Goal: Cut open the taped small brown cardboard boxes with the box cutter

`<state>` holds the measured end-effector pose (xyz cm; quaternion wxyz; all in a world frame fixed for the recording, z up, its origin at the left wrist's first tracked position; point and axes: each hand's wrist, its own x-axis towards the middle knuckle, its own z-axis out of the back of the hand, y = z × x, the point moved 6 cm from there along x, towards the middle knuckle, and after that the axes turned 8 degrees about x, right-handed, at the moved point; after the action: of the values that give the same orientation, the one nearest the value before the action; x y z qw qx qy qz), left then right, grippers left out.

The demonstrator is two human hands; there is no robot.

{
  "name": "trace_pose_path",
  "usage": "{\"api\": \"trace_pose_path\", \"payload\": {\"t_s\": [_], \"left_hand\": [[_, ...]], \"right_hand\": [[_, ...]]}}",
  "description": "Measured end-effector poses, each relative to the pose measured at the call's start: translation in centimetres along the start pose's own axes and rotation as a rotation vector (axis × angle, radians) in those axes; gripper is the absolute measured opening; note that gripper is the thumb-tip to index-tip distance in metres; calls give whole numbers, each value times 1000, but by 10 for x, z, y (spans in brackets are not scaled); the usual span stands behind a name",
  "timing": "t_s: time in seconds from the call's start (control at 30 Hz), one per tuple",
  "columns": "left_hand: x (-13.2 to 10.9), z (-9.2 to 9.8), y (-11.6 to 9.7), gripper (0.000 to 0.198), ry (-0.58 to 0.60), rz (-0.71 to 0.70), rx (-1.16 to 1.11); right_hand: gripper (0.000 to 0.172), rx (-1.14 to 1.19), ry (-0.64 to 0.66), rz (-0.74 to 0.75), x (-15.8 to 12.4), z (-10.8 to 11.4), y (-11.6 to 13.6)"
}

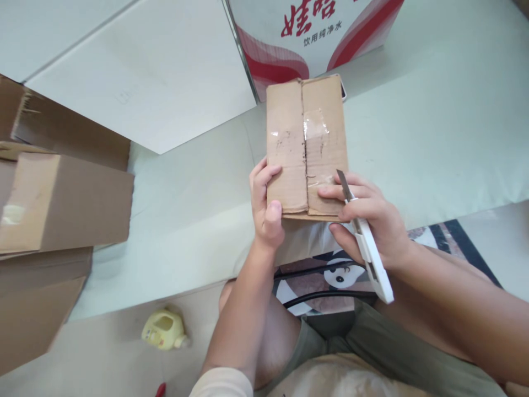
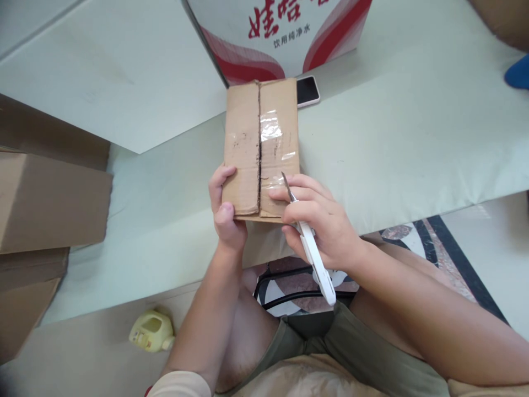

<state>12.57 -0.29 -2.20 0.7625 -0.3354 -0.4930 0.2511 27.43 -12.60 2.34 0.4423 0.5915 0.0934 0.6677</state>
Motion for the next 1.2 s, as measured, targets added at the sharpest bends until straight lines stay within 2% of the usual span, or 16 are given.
{"api": "trace_pose_path", "payload": {"t_s": [0.37,0.77,1.2], "left_hand": [[0,-1,-2,52,-6,-2,3],[1,-2,-3,54,-27,-4,36],[-2,-6,1,65,-9,43,86]], "right_hand": [[29,-7,28,23,4,1,3],[19,-38,6,-3,1,2,1],[29,-7,27,-6,2,2,4]]}}
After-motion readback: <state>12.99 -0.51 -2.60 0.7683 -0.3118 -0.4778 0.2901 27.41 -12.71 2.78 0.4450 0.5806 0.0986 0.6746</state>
